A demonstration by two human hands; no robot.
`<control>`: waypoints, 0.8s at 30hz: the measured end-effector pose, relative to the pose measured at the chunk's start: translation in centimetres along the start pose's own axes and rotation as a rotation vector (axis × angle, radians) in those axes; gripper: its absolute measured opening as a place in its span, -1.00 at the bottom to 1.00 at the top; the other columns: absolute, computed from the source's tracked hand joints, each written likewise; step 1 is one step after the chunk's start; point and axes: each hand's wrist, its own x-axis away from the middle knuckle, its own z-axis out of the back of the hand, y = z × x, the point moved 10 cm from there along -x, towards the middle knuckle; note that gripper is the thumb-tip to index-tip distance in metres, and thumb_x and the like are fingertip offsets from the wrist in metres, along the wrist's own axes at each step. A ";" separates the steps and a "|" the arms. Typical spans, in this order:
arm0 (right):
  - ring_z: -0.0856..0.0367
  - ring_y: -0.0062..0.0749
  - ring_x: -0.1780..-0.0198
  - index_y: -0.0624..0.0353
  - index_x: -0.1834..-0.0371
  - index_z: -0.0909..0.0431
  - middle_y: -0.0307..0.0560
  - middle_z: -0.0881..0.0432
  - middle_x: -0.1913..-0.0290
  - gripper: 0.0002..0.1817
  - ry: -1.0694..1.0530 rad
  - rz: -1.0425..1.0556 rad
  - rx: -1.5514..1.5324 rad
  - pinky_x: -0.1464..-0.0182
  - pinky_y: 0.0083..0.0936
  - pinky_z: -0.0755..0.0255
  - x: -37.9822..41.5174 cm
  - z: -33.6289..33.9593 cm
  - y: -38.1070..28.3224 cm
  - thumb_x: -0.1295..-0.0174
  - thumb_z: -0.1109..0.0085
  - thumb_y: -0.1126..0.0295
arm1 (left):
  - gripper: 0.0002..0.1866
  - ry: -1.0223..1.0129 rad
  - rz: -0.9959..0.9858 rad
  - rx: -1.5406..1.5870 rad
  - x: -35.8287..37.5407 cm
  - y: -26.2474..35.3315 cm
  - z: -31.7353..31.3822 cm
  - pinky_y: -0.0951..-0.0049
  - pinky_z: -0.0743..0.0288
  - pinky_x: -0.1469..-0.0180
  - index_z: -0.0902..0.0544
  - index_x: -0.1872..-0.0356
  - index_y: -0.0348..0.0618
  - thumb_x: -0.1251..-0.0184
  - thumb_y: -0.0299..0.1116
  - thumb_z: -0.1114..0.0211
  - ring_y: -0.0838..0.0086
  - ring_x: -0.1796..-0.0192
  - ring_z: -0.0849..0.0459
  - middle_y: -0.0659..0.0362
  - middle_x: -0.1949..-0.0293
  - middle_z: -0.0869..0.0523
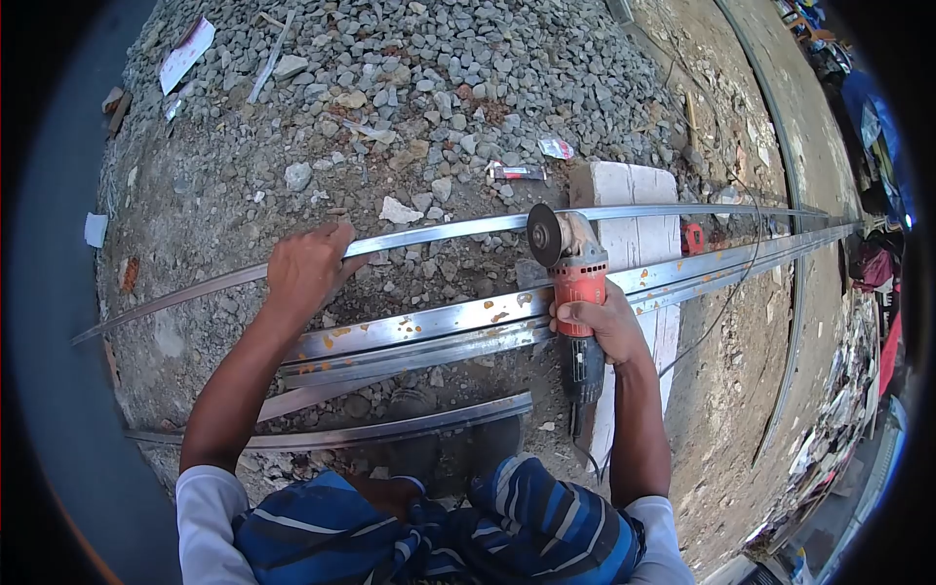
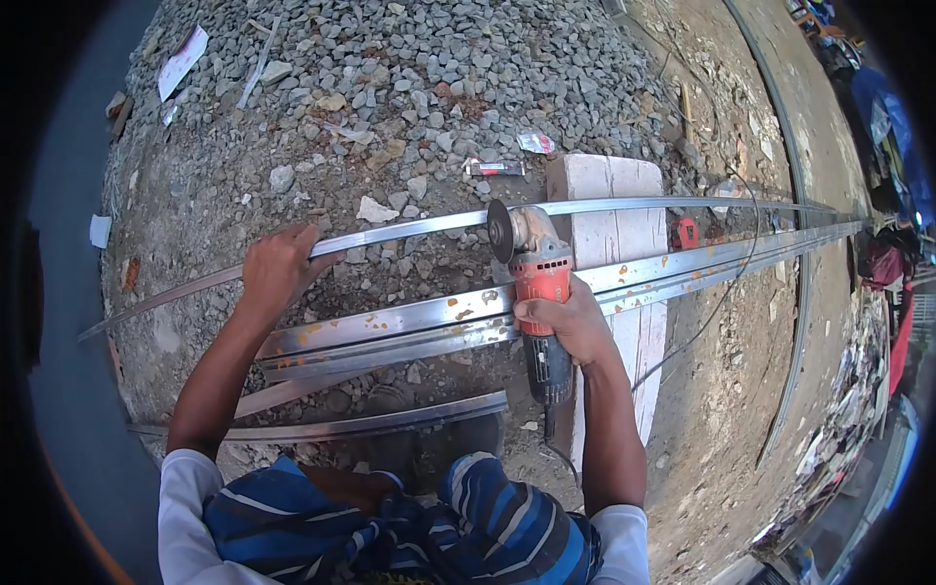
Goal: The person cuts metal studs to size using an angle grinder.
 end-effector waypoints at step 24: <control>-0.73 -0.39 0.29 0.31 0.02 -0.59 -0.10 -0.70 0.28 -0.57 0.018 0.067 0.031 0.17 -0.43 -0.62 -0.6 -0.3 -1.6 -0.03 -0.45 0.41 | -0.62 -0.003 0.013 0.039 0.7 0.5 0.4 0.10 -0.60 0.39 -0.64 0.33 -0.13 -0.23 -0.02 -0.53 0.11 0.40 -0.77 0.11 0.38 -0.76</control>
